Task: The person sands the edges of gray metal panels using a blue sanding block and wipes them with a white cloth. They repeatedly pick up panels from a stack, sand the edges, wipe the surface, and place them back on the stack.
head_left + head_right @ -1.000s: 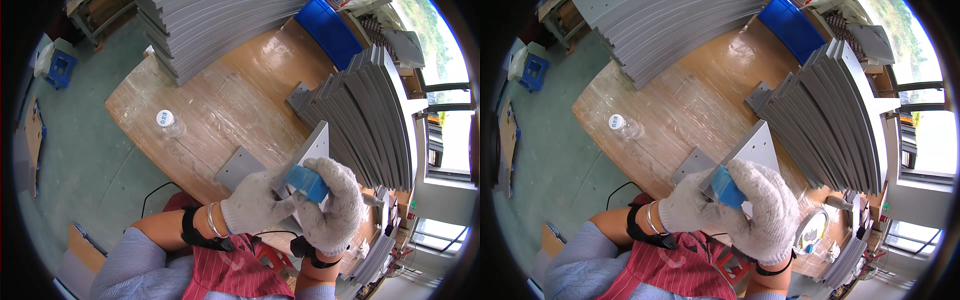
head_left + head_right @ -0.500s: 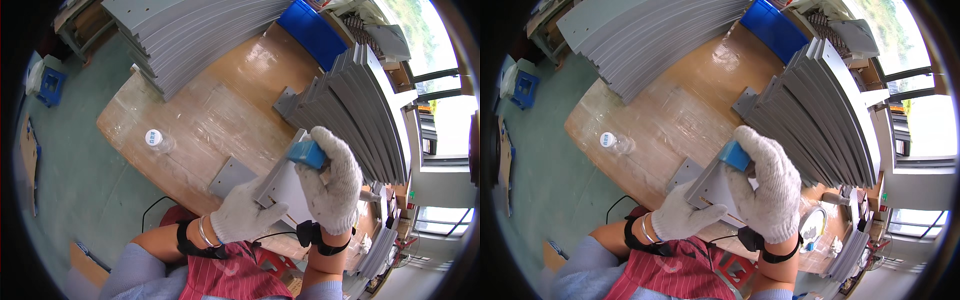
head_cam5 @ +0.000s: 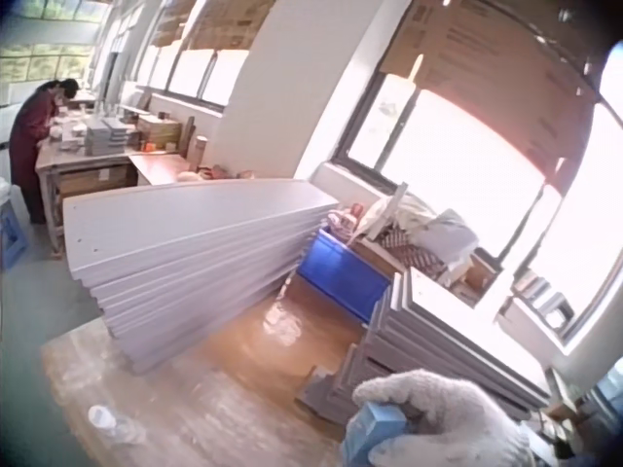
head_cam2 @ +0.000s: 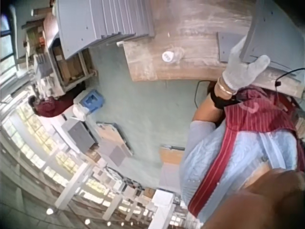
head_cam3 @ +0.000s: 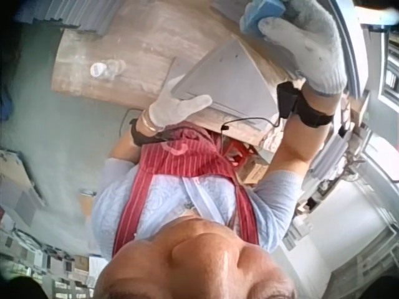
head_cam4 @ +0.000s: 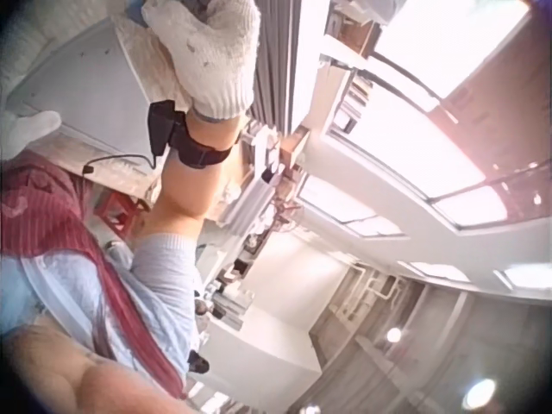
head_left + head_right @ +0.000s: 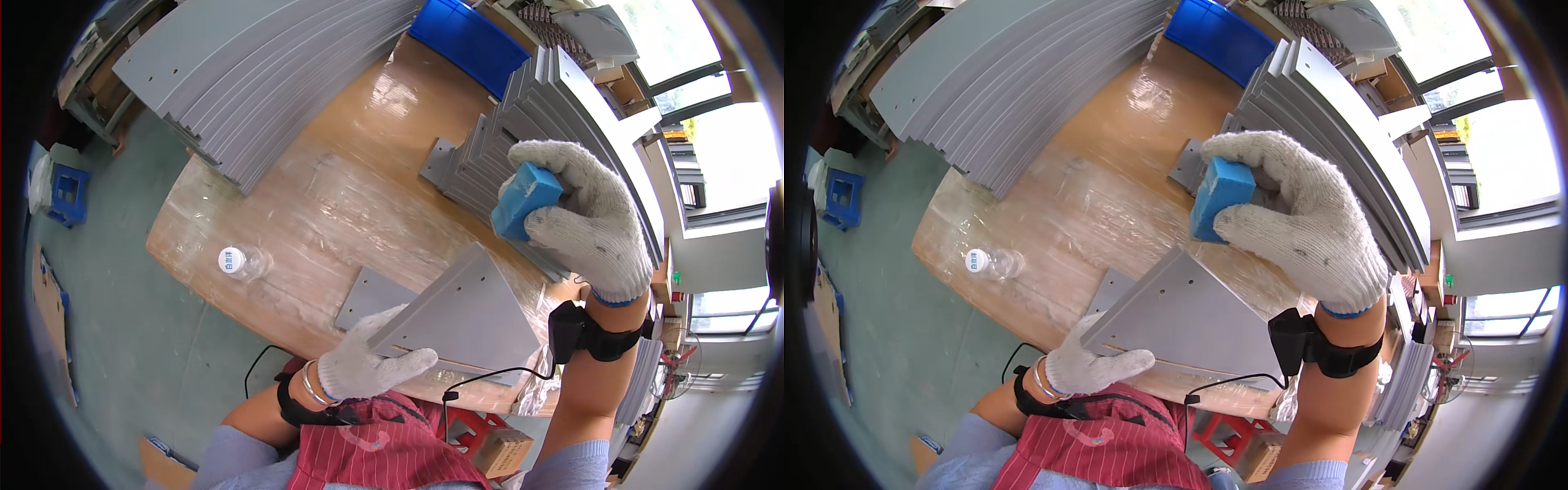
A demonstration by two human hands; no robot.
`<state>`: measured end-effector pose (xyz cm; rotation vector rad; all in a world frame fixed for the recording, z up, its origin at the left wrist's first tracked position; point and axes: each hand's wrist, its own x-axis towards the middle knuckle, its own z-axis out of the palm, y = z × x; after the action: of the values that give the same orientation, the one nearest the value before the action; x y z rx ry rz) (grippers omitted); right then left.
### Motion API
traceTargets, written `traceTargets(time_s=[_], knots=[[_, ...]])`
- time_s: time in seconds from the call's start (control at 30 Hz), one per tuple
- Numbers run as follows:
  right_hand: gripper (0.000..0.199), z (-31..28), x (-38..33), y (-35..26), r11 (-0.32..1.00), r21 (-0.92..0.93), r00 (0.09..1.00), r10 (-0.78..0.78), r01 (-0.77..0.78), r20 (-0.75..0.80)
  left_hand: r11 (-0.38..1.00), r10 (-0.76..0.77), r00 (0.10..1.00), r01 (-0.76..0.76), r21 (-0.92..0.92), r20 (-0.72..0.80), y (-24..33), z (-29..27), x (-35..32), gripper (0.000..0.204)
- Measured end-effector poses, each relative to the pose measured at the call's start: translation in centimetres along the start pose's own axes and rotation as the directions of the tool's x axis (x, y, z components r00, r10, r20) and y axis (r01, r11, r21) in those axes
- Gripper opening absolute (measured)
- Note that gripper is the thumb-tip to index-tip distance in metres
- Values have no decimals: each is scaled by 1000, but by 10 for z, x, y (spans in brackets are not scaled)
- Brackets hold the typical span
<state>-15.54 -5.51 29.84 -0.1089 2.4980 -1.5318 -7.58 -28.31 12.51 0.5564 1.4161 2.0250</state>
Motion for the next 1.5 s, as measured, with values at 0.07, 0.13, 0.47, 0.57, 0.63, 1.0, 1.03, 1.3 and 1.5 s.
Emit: traceTargets(time_s=[0.07, 0.13, 0.47, 0.57, 0.63, 1.0, 1.03, 1.3, 1.5], knots=[[60, 5, 2, -8, 999, -46, 999, 26, -24, 34, 998, 18, 999, -22, 65, 50, 0, -3, 1, 36], [59, 6, 2, -13, 993, -100, 996, 65, -59, 61, 992, 50, 997, -57, 108, 60, 0, -3, 0, 36], [58, 8, -4, -14, 978, -204, 995, 68, -52, 72, 998, 56, 998, -57, 36, 30, 1, -3, -2, 36], [58, 11, -5, -13, 954, -288, 994, 101, -87, 33, 995, 96, 994, -97, -5, -52, 5, 5, 0, 22], [57, 12, -4, -12, 950, -304, 997, 72, -73, -15, 991, 134, 989, -133, 11, -66, 3, 5, 0, 23], [43, 34, -25, -2, 998, 52, 947, -26, 45, -319, 998, -62, 998, 62, 23, 5, -6, -8, -12, 40], [44, 36, -39, -5, 984, 181, 922, 65, 6, -382, 996, -85, 996, 85, 24, 31, -6, -6, -9, 39], [48, 88, -62, 53, 997, 15, 786, -47, 71, -616, 982, -158, 983, 147, -119, -90, -13, -3, -13, 36], [47, 84, -76, 63, 992, 90, 649, 9, 91, -761, 990, -129, 982, 120, -71, -137, -14, -3, -11, 38]])
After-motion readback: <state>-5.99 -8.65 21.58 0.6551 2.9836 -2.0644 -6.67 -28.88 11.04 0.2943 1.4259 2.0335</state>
